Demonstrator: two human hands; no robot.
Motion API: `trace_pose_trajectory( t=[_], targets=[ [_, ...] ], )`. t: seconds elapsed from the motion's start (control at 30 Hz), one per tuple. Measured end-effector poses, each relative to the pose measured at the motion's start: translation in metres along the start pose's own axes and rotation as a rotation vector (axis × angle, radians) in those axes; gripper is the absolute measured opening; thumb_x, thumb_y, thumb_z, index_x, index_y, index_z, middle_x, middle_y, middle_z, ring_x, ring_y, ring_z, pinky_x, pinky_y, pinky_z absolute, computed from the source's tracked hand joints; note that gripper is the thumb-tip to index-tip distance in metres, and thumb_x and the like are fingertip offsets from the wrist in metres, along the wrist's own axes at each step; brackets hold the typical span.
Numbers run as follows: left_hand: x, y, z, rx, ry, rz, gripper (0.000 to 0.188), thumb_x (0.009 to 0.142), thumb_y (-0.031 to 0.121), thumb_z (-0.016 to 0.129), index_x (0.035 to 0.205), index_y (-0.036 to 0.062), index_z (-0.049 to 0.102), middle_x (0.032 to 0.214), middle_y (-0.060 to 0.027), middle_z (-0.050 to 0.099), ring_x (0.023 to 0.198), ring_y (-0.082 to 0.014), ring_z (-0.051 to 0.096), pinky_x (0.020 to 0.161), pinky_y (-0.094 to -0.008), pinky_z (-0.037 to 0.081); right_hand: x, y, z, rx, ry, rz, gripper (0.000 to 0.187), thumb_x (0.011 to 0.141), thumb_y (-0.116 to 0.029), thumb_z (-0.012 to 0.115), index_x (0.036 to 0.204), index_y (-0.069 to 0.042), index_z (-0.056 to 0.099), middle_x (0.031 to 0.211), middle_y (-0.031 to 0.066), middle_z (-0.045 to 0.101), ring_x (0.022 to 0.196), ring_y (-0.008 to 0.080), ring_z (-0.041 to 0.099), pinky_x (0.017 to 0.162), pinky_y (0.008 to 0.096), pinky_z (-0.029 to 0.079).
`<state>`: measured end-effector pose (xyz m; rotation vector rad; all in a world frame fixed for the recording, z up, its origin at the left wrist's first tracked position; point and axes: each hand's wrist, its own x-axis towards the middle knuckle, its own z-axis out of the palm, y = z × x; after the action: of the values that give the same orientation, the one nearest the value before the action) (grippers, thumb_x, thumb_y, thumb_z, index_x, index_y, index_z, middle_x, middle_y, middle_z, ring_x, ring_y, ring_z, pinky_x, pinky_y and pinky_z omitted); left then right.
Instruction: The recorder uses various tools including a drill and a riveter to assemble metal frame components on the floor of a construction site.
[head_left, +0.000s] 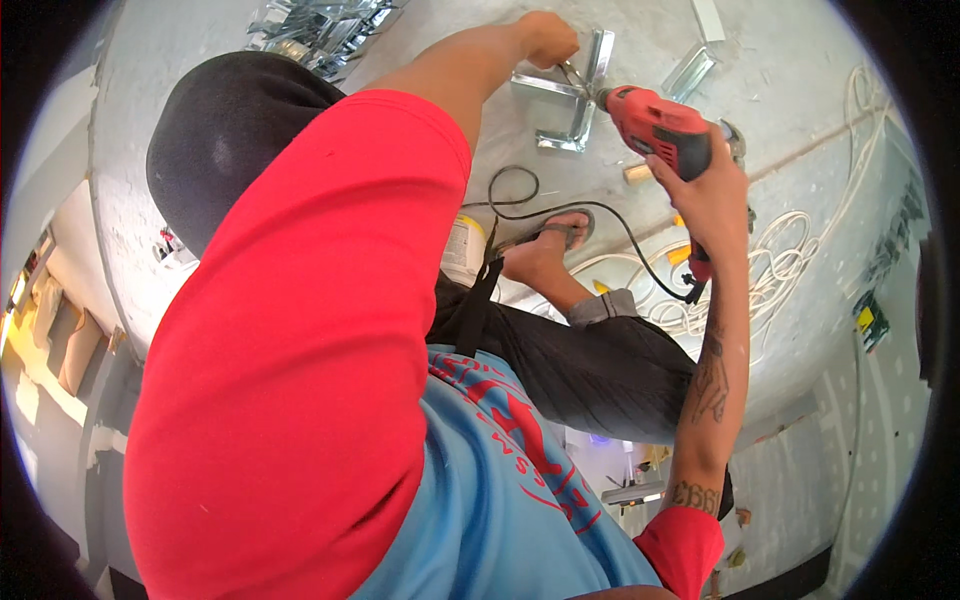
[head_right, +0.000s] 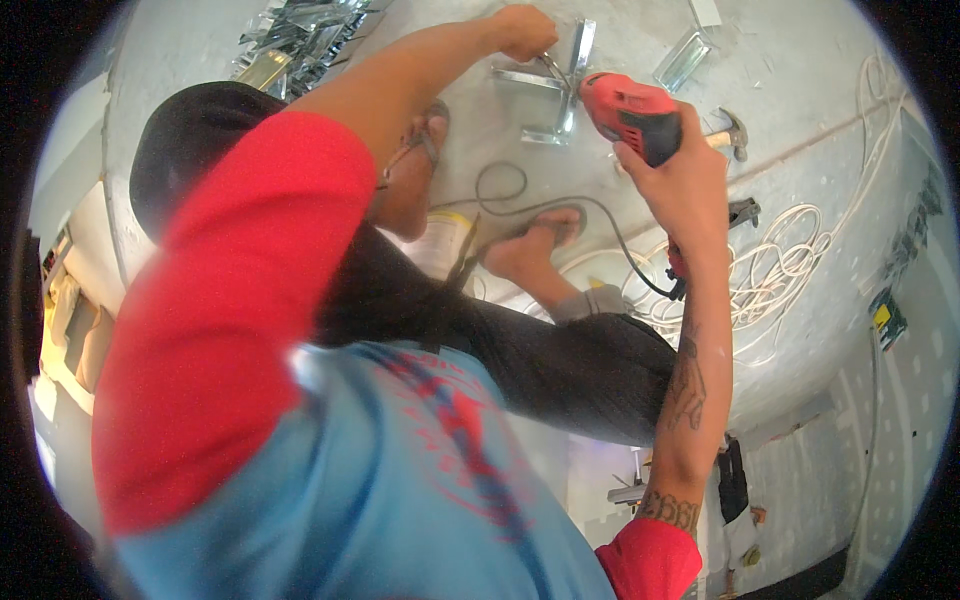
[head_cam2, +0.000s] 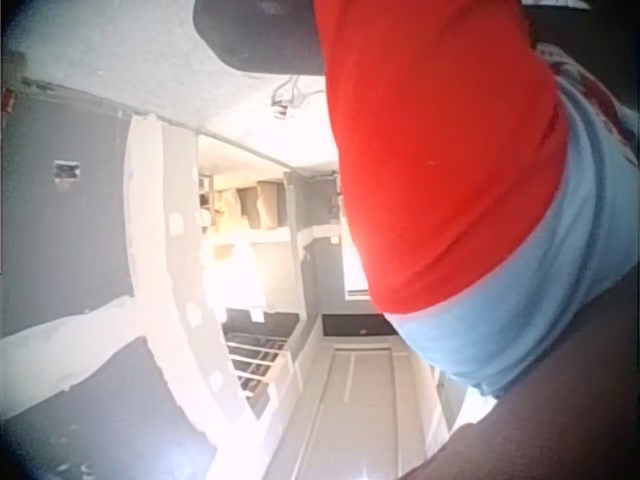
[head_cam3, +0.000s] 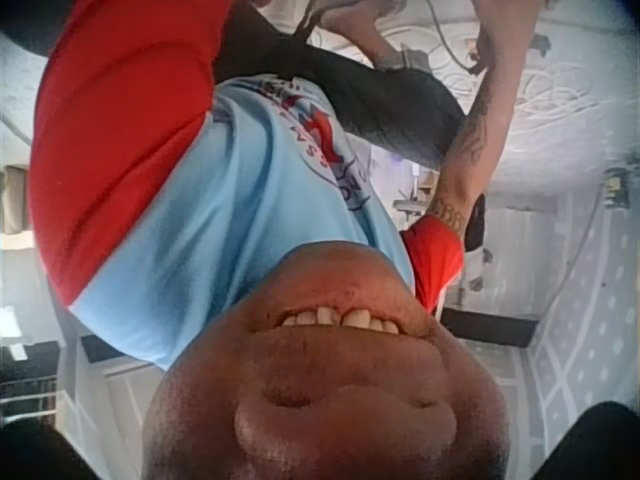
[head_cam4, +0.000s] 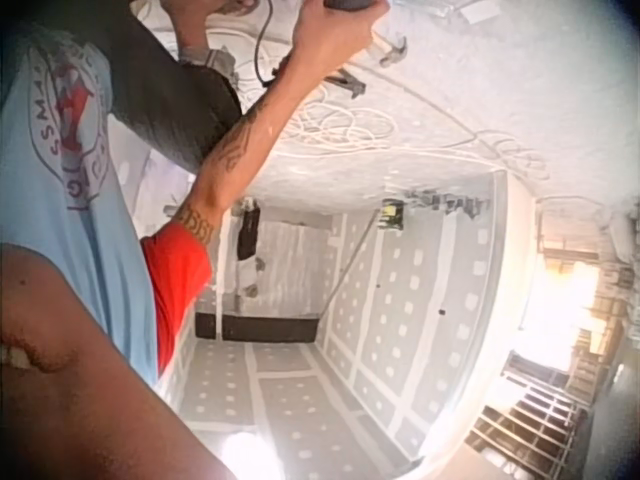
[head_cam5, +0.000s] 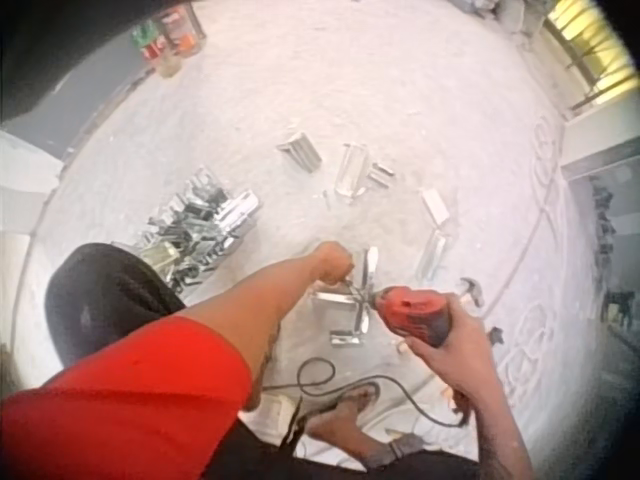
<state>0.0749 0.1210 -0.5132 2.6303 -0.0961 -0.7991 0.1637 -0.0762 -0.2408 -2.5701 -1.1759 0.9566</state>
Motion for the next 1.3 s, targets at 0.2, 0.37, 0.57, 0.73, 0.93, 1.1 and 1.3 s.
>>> trace_pose_trajectory(
  t=[0.2,0.37,0.57,0.73,0.93,1.1,1.3],
  targets=[
    [-0.008,0.001,-0.005,0.020,0.154,0.013,0.012,0.076,0.012,0.064,0.080,0.0068,0.074,0.086,-0.0148,0.073,0.083,-0.0355,0.071,0.068,-0.0460,0.057,0.004,0.005,-0.002,0.108,-0.088,0.232,0.056,0.075,-0.029,0.081,0.120,-0.007,0.057,0.094,0.0215,0.071,0.087,0.0353,0.071,0.076,0.0406,0.054],
    [-0.007,0.000,-0.006,0.026,0.117,0.005,0.012,0.074,0.011,0.066,0.081,0.0068,0.075,0.086,-0.0150,0.073,0.083,-0.0353,0.071,0.068,-0.0461,0.057,-0.009,-0.007,-0.012,0.148,-0.058,0.169,0.059,0.076,-0.026,0.081,0.126,-0.005,0.057,0.094,0.0202,0.072,0.087,0.0314,0.072,0.077,0.0382,0.053],
    [-0.001,0.003,-0.008,0.134,0.115,0.026,0.011,0.072,0.013,0.069,0.080,0.0076,0.074,0.085,-0.0151,0.073,0.079,-0.0340,0.071,0.066,-0.0434,0.058,-0.071,0.015,-0.051,0.726,0.145,0.341,0.048,0.086,-0.023,0.076,0.124,0.000,0.058,0.099,0.0108,0.068,0.080,0.0161,0.068,0.069,0.0291,0.055],
    [-0.004,0.003,-0.020,0.367,0.118,0.097,0.032,0.070,0.014,0.072,0.103,0.0090,0.071,0.111,-0.0125,0.068,0.111,-0.0320,0.062,0.093,-0.0492,0.048,-0.104,0.113,0.002,1.584,0.428,0.405,0.053,0.096,-0.033,0.062,0.132,0.004,0.048,0.115,0.0190,0.064,0.100,0.0327,0.067,0.086,0.0443,0.056],
    [-0.030,0.002,-0.033,0.068,0.529,-0.370,0.035,0.074,0.024,0.072,0.105,0.0079,0.069,0.122,-0.0158,0.060,0.117,-0.0347,0.054,0.099,-0.0551,0.040,-0.107,0.198,0.131,2.295,0.741,0.036,0.062,0.092,-0.042,0.064,0.134,-0.001,0.049,0.125,0.0165,0.059,0.112,0.0333,0.059,0.101,0.0526,0.043],
    [-0.065,0.052,-0.011,-0.363,0.880,-0.700,0.035,0.080,0.032,0.067,0.105,0.0069,0.066,0.109,-0.0148,0.060,0.109,-0.0354,0.055,0.094,-0.0519,0.040,-0.121,0.202,0.219,2.472,0.925,-0.133,0.065,0.087,-0.039,0.068,0.137,-0.004,0.047,0.120,0.0145,0.062,0.111,0.0328,0.057,0.105,0.0568,0.039],
    [-0.098,0.124,0.042,-0.053,0.876,-0.384,0.041,0.083,0.043,0.067,0.096,0.0041,0.067,0.106,-0.0156,0.060,0.103,-0.0320,0.056,0.090,-0.0506,0.040,-0.129,0.204,0.280,2.683,1.091,-0.160,0.063,0.086,-0.049,0.066,0.126,-0.003,0.054,0.112,0.0126,0.061,0.105,0.0327,0.056,0.103,0.0567,0.039]
  ],
)
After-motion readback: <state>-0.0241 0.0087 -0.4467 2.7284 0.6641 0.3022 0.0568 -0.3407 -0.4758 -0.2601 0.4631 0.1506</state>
